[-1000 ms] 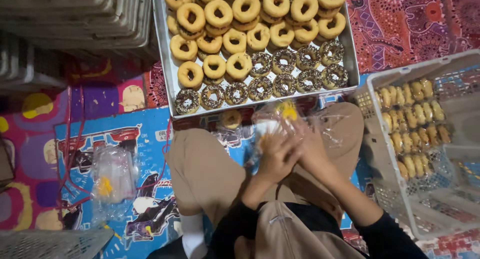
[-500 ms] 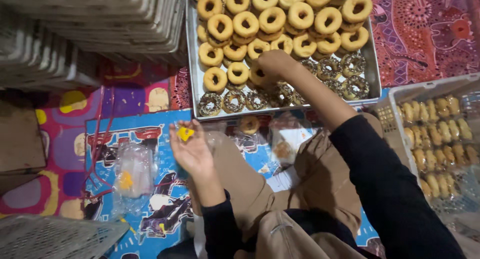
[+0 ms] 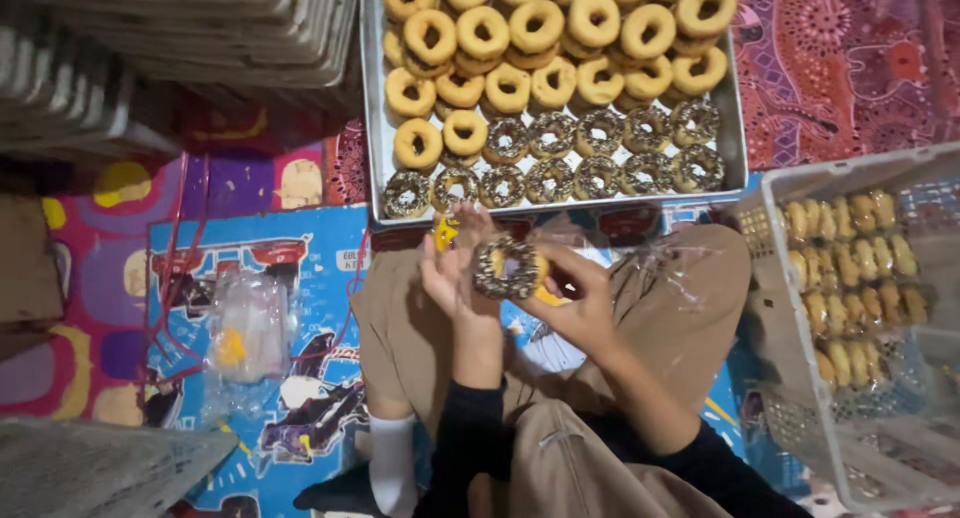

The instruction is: The person sits on the floor and repeatedly picks donuts from a metal tray, places them into small plastic bags, and transfers the sealed bags into a white plastic crate. The task involves handling both plain and chocolate-sprinkled donuts.

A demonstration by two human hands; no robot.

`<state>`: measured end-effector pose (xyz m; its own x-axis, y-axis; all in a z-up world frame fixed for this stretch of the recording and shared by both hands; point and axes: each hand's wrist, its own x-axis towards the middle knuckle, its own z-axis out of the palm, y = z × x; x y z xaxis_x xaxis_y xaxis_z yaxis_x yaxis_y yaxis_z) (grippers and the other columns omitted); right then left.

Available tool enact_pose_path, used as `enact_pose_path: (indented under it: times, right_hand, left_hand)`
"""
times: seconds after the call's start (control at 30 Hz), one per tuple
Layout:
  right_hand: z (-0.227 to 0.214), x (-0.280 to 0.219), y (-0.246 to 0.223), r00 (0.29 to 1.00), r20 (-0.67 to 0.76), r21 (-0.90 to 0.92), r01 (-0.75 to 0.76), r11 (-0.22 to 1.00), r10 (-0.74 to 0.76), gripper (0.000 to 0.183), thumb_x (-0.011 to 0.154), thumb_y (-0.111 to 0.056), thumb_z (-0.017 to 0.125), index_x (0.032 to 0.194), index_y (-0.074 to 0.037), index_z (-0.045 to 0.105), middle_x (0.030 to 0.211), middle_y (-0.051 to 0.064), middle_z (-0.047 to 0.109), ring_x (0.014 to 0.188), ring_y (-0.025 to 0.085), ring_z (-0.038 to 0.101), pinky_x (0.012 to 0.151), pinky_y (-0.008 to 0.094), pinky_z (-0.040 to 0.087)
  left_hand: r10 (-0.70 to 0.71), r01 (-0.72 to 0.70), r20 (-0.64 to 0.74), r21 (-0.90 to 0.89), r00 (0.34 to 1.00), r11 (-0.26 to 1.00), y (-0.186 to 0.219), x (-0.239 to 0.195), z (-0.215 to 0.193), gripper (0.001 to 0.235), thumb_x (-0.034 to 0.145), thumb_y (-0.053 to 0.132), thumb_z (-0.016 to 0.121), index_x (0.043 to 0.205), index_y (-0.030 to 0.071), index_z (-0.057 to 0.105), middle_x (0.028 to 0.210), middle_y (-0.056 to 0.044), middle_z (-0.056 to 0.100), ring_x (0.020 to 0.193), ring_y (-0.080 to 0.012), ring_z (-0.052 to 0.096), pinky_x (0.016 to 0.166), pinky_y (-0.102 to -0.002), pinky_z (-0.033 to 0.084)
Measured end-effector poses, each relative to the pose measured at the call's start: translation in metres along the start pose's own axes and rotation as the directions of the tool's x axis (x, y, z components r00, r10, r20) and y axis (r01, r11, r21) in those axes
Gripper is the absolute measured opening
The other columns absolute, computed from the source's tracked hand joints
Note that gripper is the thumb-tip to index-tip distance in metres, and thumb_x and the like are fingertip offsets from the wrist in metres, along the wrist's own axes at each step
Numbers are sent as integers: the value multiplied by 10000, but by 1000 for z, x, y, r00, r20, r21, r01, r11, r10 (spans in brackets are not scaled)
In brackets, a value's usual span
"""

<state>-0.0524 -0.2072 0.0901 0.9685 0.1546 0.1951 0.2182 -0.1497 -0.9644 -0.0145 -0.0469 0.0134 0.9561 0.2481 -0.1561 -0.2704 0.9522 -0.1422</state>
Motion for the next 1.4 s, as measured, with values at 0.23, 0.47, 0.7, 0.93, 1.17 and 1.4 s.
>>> enact_pose_path:
  times: [0.23, 0.47, 0.7, 0.93, 1.17, 1.4]
  right_hand:
    - [-12, 26, -41, 942, 220, -330, 315, 890, -252, 508, 811, -131, 826, 1289, -25, 690, 948, 124, 682, 803, 258, 658, 726, 346, 526]
    - [-13, 23, -34, 981, -55, -245, 169, 955, -187, 169, 868, -74, 813, 1035, -49, 798, 875, 95, 749, 721, 205, 661, 663, 332, 520]
    - [-25, 14, -60, 925, -188, -163, 302, 939, -330, 143, 876, -44, 785, 1013, -36, 747, 1025, 112, 765, 965, 180, 756, 831, 322, 604]
    - [-75, 49, -70, 786, 574, -70, 328, 942, -231, 127, 820, -52, 817, 927, -1, 772, 901, 98, 792, 848, 184, 759, 755, 372, 607]
    - [-85, 43, -82, 923, 279, 218, 207, 954, -264, 172, 895, -95, 773, 1034, -7, 722, 882, 27, 728, 812, 170, 667, 768, 343, 530]
    - [-74, 39, -78, 708, 408, -190, 684, 704, -577, 175, 847, -229, 827, 948, -111, 745, 894, 6, 605, 796, 219, 516, 717, 361, 399]
  left_hand:
    - [54, -103, 210, 230, 976, 968, -30, -30, 58, 483, 1027, 212, 565, 1478, 96, 436, 1444, -165, 535, 1378, -333, 508, 1238, -530, 360]
    - [-94, 66, 184, 151, 978, 986, -39, -39, 60, 714, 1009, 145, 652, 1616, 54, 287, 1543, -214, 459, 1465, -357, 439, 1259, -481, 348]
    - [-13, -12, 41, 549, 999, 836, -40, -56, 39, 619, 983, 185, 662, 1512, 25, 383, 1485, -237, 494, 1373, -390, 510, 1179, -496, 374]
    - [-422, -635, 531, 757, 735, -153, -12, -49, 90, 303, 996, 147, 463, 921, 50, 740, 908, -75, 704, 998, -199, 647, 1195, -468, 240]
    - [-534, -891, 725, 261, 436, -372, -5, -81, 163, 171, 816, 94, 832, 931, 34, 720, 867, -41, 695, 809, -219, 630, 846, -413, 450]
    - [-405, -819, 730, 376, 550, -433, -16, -98, 195, 207, 851, 2, 824, 1019, -6, 704, 955, -50, 731, 816, -213, 669, 796, -383, 484]
